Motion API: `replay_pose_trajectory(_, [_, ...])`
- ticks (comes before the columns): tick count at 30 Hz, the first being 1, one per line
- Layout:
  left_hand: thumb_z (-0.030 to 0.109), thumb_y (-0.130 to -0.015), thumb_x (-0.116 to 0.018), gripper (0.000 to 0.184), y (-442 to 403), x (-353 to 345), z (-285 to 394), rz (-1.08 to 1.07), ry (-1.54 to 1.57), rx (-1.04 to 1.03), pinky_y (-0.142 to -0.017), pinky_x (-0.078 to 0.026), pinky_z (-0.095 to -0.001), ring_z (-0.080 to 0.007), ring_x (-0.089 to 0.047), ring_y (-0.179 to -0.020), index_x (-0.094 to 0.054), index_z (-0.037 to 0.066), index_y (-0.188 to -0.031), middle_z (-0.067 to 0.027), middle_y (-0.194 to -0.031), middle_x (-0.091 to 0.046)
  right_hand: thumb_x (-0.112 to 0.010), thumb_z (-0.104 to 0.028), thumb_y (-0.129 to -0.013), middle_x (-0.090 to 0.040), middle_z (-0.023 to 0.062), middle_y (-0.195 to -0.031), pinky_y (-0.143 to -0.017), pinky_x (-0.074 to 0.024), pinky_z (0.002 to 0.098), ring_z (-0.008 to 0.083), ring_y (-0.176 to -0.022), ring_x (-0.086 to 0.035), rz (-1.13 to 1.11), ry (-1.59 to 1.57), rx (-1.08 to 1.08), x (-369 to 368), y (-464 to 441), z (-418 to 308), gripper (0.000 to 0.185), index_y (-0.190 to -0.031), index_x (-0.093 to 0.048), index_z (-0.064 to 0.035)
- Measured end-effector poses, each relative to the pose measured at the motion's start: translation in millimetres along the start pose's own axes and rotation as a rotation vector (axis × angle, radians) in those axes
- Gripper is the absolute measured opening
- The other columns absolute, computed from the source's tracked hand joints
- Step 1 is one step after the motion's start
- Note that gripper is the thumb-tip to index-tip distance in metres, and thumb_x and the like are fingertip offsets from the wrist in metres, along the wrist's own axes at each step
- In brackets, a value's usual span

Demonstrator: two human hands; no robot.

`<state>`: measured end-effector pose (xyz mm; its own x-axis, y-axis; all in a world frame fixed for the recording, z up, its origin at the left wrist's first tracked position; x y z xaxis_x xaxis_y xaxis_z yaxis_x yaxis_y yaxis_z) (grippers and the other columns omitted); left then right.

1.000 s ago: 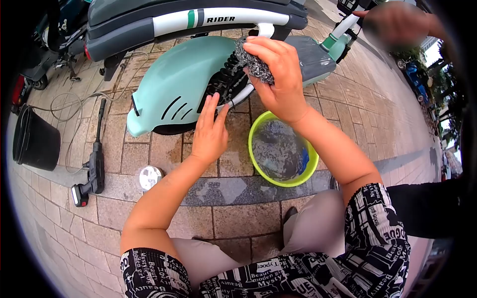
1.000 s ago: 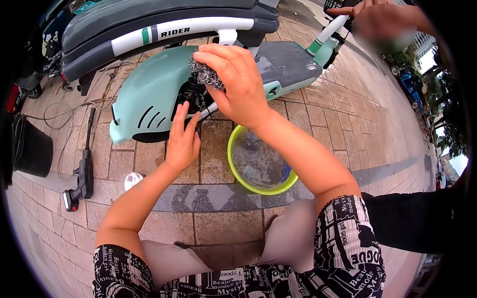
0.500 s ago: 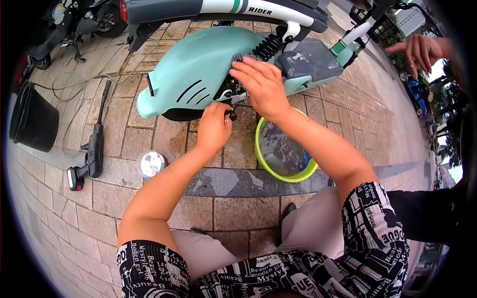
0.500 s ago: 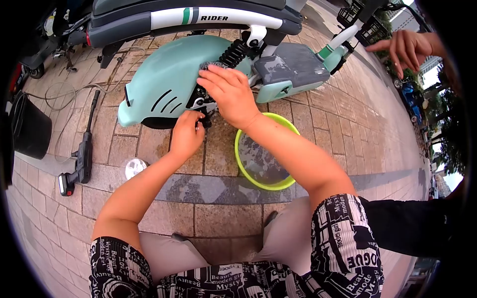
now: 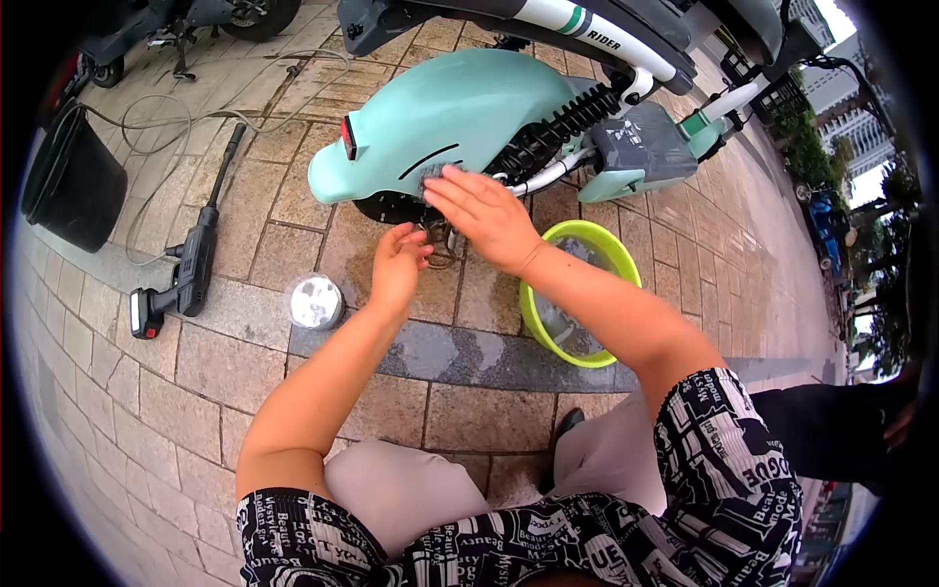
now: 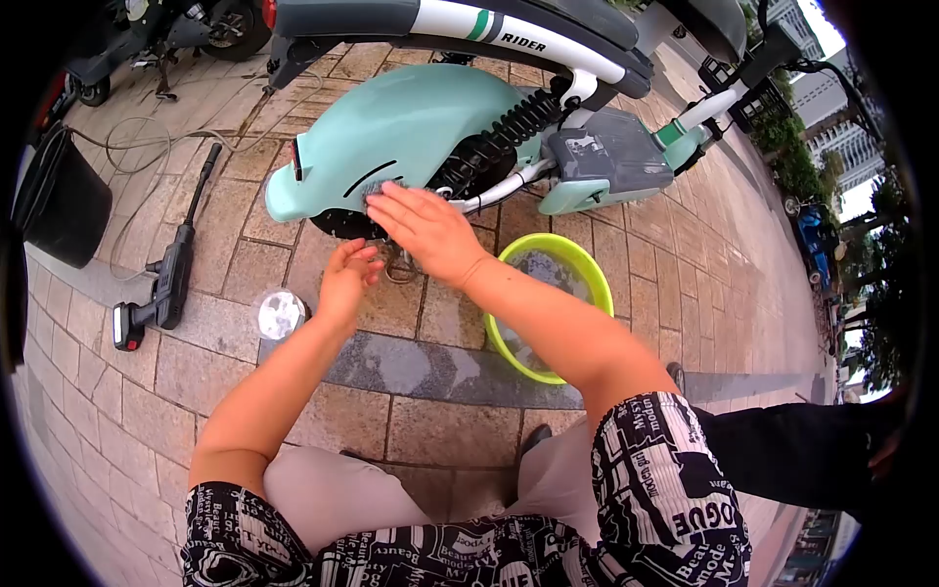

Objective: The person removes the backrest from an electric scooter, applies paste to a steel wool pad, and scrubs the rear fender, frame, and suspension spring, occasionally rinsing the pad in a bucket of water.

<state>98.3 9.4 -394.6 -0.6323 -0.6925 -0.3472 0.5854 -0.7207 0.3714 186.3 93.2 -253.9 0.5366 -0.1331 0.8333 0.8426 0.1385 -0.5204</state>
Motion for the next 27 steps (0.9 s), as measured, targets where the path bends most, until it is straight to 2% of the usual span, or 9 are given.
replay_pose_trajectory(3, [0.008, -0.100, -0.049, 0.041, -2, 8, -6, -0.013, 0.084, 0.001, -0.081, -0.049, -0.0276, -0.0159, -0.062, -0.103, -0.045, 0.005, -0.140, -0.0087, -0.128, -0.058, -0.059, 0.000, -0.080, -0.060, 0.0029, -0.135, -0.103, -0.0477, 0.0406, 0.0249, -0.128, -0.055, -0.141, -0.208, -0.129, 0, 8, -10, 0.046, -0.124, -0.064, -0.0104])
replay_pose_trajectory(9, [0.014, -0.102, -0.049, 0.048, -8, 3, -6, -0.033, 0.217, 0.071, -0.085, -0.048, -0.0298, -0.0160, -0.060, -0.108, -0.038, 0.006, -0.148, -0.0075, -0.136, -0.055, -0.059, 0.000, -0.080, -0.059, 0.0048, -0.136, -0.100, -0.0489, 0.0409, 0.0292, -0.126, -0.056, 0.255, 0.053, -0.304, 47, -28, 14, 0.048, -0.127, -0.061, -0.0102])
replay_pose_trajectory(12, [0.014, -0.102, -0.049, 0.050, -12, 0, -12, -0.087, 0.245, 0.079, -0.087, -0.048, -0.0313, -0.0165, -0.060, -0.110, -0.037, 0.006, -0.150, -0.0078, -0.140, -0.054, -0.057, -0.010, -0.085, -0.057, 0.0028, -0.140, -0.102, -0.0494, 0.0386, 0.0245, -0.131, -0.053, -0.142, -0.079, -0.010, -28, 19, -19, 0.045, -0.130, -0.059, -0.0130])
replay_pose_trajectory(13, [0.014, -0.102, -0.049, 0.050, -10, 1, -9, -0.089, 0.246, 0.080, -0.087, -0.048, -0.0313, -0.0165, -0.060, -0.110, -0.037, 0.006, -0.150, -0.0078, -0.140, -0.054, -0.057, -0.003, -0.082, -0.059, 0.0044, -0.136, -0.101, -0.0495, 0.0384, 0.0262, -0.128, -0.055, -0.167, -0.101, -0.074, -24, 18, -21, 0.044, -0.126, -0.062, -0.0111])
replay_pose_trajectory(16, [0.009, -0.099, -0.047, 0.052, -7, 10, 9, -0.054, 0.287, 0.040, -0.085, -0.049, -0.0293, -0.0183, -0.058, -0.113, -0.038, 0.005, -0.150, -0.0106, -0.145, -0.050, -0.056, 0.012, -0.073, -0.065, 0.0078, -0.126, -0.099, -0.0498, 0.0416, 0.0313, -0.119, -0.060, 0.171, -0.137, -0.258, 42, -24, -6, 0.053, -0.122, -0.065, -0.0076])
replay_pose_trajectory(17, [0.009, -0.099, -0.047, 0.052, -8, 10, 10, -0.055, 0.285, 0.046, -0.085, -0.049, -0.0293, -0.0183, -0.058, -0.113, -0.038, 0.005, -0.150, -0.0106, -0.145, -0.050, -0.056, 0.016, -0.067, -0.060, 0.0113, -0.134, -0.107, -0.0413, 0.0444, 0.0365, -0.128, -0.052, 0.219, -0.143, -0.248, 59, -35, 1, 0.068, -0.130, -0.060, -0.0070])
replay_pose_trajectory(20, [0.009, -0.099, -0.045, 0.043, -11, 4, 43, -0.111, 0.446, -0.129, -0.097, -0.043, -0.0346, -0.0206, -0.050, -0.126, -0.043, 0.004, -0.142, -0.0084, -0.144, -0.051, -0.062, 0.012, -0.072, -0.056, 0.0097, -0.139, -0.109, -0.0395, 0.0442, 0.0353, -0.135, -0.046, 0.413, 0.029, -0.422, 65, -51, 18, 0.063, -0.131, -0.059, -0.0094])
replay_pose_trajectory(25, [0.021, -0.096, -0.049, 0.029, -21, 6, 35, -0.183, 0.802, -0.096, -0.099, -0.042, -0.0363, -0.0216, -0.051, -0.125, -0.053, 0.007, -0.121, -0.0057, -0.129, -0.057, -0.060, 0.006, -0.075, -0.062, 0.0020, -0.133, -0.102, -0.0490, 0.0377, 0.0219, -0.127, -0.057, -0.101, -0.211, -0.082, -25, -25, -39, 0.057, -0.129, -0.061, -0.0143])
replay_pose_trajectory(27, [0.020, -0.089, -0.049, 0.039, -16, 13, 37, -0.133, 0.819, -0.020, -0.101, -0.037, -0.0348, -0.0216, -0.049, -0.127, -0.052, 0.005, -0.126, -0.0086, -0.137, -0.054, -0.061, 0.008, -0.074, -0.061, 0.0094, -0.134, -0.104, -0.0459, 0.0417, 0.0313, -0.126, -0.056, 0.044, -0.252, -0.237, 17, -45, -20, 0.057, -0.129, -0.060, -0.0090])
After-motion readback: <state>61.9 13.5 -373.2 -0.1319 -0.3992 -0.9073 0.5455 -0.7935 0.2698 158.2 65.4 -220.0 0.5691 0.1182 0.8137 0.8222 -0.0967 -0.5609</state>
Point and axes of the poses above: each hand's wrist, its own y-axis away from the middle knuckle, its own x-axis out of the back of the hand, z = x × y, the point moved 7 cm from there along -y, towards the middle knuckle
